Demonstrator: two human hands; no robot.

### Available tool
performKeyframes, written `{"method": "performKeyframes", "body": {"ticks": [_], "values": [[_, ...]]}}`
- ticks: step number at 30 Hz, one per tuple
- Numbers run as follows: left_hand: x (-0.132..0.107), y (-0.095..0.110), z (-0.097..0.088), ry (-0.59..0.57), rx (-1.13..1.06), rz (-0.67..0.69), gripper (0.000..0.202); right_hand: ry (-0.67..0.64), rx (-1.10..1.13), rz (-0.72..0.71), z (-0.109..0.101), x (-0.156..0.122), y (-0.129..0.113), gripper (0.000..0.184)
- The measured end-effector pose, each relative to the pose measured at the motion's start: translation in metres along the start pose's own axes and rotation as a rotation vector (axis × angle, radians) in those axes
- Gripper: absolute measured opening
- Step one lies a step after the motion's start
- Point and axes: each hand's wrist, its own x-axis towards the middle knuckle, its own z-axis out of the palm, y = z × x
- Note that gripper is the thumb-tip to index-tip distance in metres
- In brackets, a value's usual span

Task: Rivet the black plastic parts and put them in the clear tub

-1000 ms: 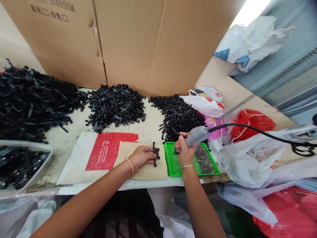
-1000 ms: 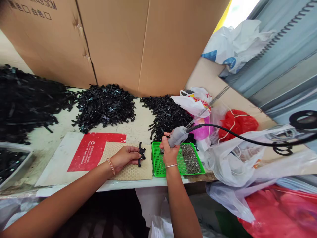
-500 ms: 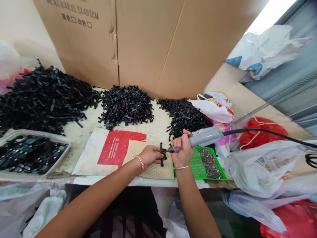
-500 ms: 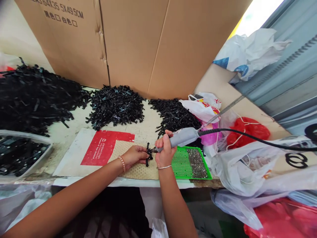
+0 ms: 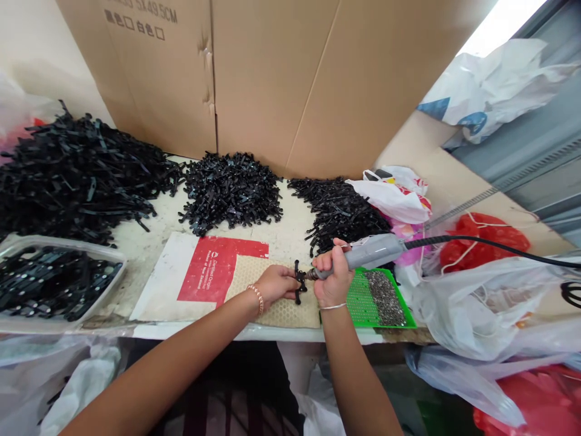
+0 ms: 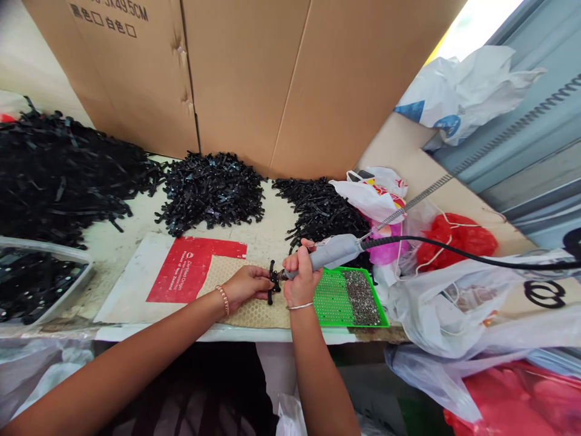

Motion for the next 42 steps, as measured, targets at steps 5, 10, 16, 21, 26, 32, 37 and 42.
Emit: {"method": "performKeyframes", "body": {"ticks": [5, 10, 16, 21, 26, 32, 37, 42], "values": [[-0.0008, -0.0002, -0.0005, 0.001, 0.005, 0.004, 0.013, -0.005, -0.019, -0.013, -0.0017, 0.0011, 0.0017, 0.034], [-0.0029, 0.0009, 0.0005, 0.003, -0.022, -0.005, 0.014, -0.017, -0.055, -0.026, -0.0016, 0.0004, -0.0006, 0.036], [-0.0007, -0.0019, -0.0005, -0.006, -0.026, 0.004, 0.012, -0.029, -0.063, -0.04, -0.0033, 0.0004, 0.0005, 0.035], [0.0022, -0.005, -0.0021, -0.011, -0.003, 0.018, 0.01, -0.032, -0.09, -0.06, -0.0044, -0.0008, 0.0037, 0.034], [0.0004, -0.003, -0.0007, -0.014, -0.025, 0.012, 0.012, -0.031, -0.073, -0.042, -0.0018, -0.0034, 0.0035, 0.035], [0.0032, -0.0049, -0.0011, -0.007, -0.015, 0.01, 0.014, -0.037, -0.122, -0.067, -0.0005, -0.0052, 0.0034, 0.034], [0.0032, -0.005, -0.0012, 0.005, 0.01, 0.017, 0.013, -0.052, -0.122, -0.083, -0.0017, -0.0047, 0.0049, 0.032], [0.0034, -0.0046, -0.0012, 0.001, 0.03, 0.023, 0.011, -0.068, -0.107, -0.083, -0.0022, -0.0054, 0.0073, 0.031]]}}
